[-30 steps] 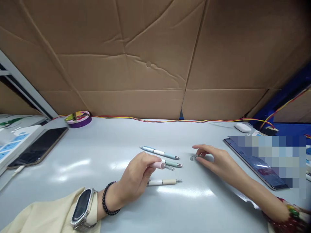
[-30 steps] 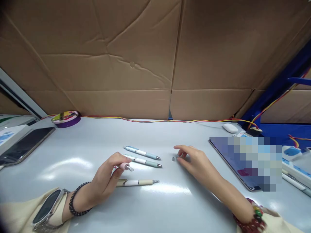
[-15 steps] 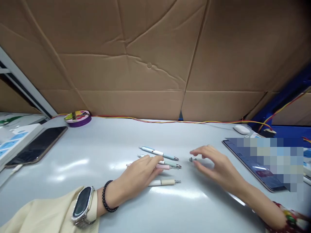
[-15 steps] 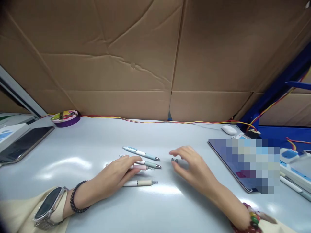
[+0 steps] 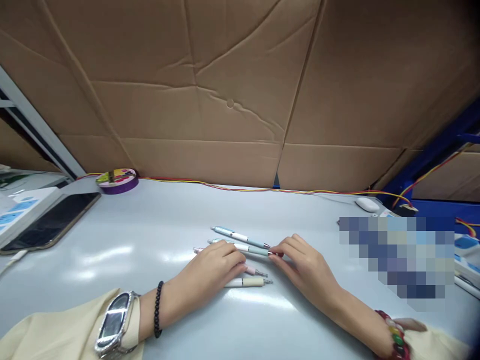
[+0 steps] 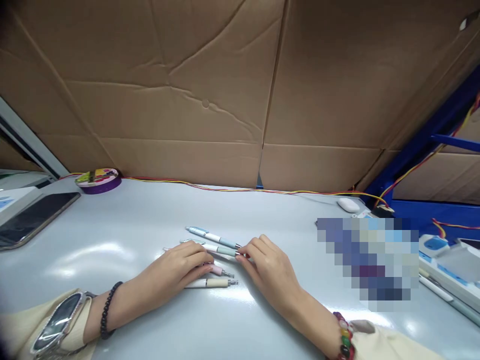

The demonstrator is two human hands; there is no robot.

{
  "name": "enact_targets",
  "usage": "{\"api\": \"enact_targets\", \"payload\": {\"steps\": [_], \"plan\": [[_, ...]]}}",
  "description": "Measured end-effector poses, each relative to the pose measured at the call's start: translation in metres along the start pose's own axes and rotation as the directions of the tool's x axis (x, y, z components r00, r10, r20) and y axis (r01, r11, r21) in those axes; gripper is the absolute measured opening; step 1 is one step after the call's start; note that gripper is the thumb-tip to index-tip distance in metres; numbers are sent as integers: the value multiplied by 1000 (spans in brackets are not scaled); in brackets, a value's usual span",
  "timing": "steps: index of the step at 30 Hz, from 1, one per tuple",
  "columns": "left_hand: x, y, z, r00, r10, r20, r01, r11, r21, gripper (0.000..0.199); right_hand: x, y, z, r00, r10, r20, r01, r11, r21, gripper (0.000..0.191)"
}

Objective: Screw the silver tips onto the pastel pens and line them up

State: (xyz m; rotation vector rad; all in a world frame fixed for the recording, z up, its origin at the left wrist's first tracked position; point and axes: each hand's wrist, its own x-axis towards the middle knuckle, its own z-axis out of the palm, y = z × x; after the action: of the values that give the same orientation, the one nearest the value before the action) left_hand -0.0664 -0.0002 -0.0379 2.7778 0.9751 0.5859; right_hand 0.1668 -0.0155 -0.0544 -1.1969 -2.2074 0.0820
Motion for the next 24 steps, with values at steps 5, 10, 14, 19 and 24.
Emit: {"api": "enact_targets", "payload": {"steps": [5,10,14,19,24], "plan": [[3,4,-9,926,182,-331,-123,974,190,17,0,-18,-10,996,32,-77,-20,988,152,15],[3,5,-11,874,347,-341,-213,902,375,23,-6,-29,-10,987,-88,-131,126,939,319,10],[0,2,-3,930,304,-207,-210,901,379,42,-10,-23,-6,977,-162,-142,191,956,221,8],[-1,2,2,959,257,-119,-200,911,360,38,-8,-21,-4,995,-102,-9,102,969,227,17],[-2,4,-1,951,292,-103,-233,893,385,21,-7,-24,-4,997,-66,44,51,957,285,19]]}}
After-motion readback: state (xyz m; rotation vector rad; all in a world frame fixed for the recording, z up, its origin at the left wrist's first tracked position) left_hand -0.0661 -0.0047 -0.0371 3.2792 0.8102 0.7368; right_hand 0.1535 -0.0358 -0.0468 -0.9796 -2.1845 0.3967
